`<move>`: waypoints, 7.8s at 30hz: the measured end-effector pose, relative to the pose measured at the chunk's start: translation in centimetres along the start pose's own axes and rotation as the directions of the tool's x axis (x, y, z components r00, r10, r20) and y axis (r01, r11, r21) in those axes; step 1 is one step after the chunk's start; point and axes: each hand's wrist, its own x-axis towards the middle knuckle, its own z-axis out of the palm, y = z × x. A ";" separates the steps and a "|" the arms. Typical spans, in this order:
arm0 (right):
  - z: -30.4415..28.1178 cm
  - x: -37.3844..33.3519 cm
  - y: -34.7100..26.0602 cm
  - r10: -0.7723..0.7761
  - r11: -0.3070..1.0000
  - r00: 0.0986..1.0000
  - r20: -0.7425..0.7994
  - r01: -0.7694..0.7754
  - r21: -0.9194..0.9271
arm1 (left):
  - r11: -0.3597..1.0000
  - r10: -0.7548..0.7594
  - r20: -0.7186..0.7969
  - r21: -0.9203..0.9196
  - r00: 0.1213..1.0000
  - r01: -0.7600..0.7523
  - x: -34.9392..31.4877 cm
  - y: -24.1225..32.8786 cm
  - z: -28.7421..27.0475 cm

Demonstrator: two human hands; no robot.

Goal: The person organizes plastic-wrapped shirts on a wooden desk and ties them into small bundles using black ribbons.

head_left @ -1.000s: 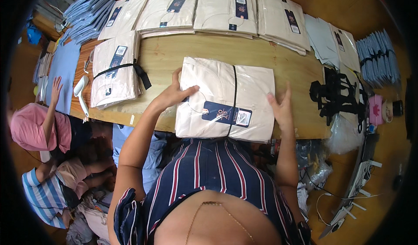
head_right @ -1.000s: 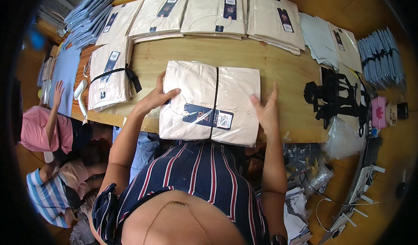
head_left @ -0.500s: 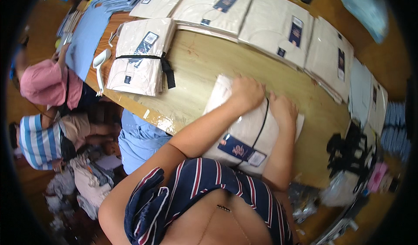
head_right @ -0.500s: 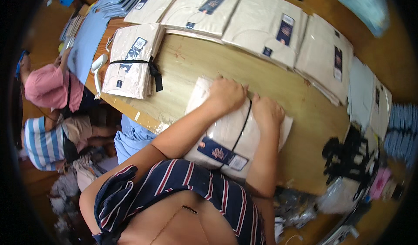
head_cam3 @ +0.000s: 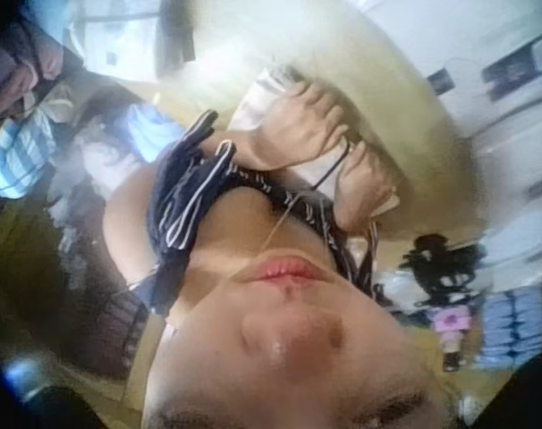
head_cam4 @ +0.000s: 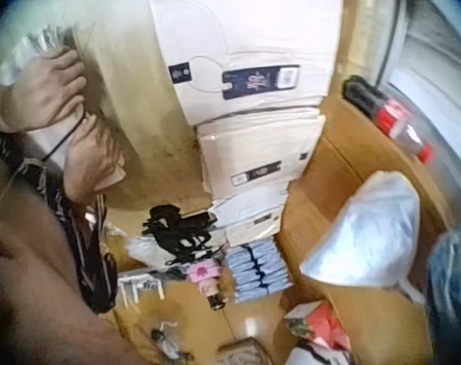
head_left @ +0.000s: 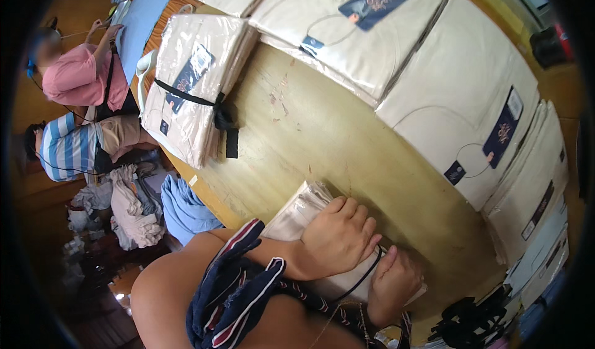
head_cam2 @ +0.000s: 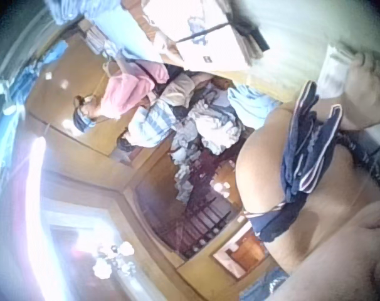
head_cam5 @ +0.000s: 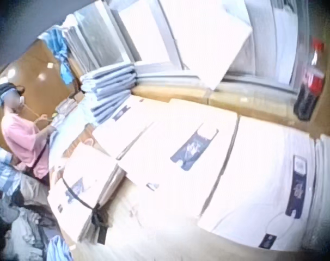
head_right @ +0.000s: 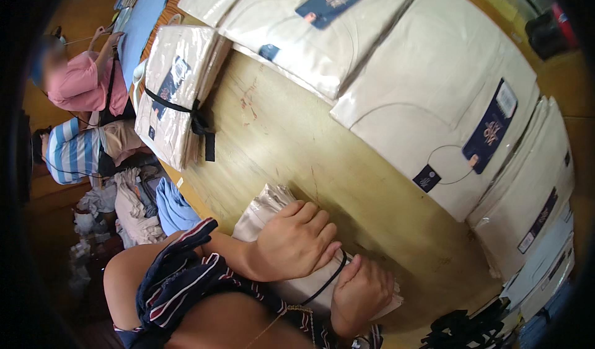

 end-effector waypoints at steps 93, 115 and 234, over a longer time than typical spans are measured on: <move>21.4 -33.3 -18.8 -0.642 0.274 0.199 0.740 0.962 -0.020 | -0.611 -0.775 0.621 -0.784 -0.118 -0.109 -72.4 -9.0 56.1; 6.1 -18.3 1.1 -0.764 0.631 0.596 0.247 0.609 0.481 | 0.434 -0.587 -0.285 -0.901 0.758 -0.002 -30.4 -14.3 0.8; -0.7 -8.8 -7.2 -0.315 0.372 0.938 -0.141 0.259 0.892 | 0.895 -0.004 -0.539 -0.377 0.842 -0.237 -15.6 -10.8 1.7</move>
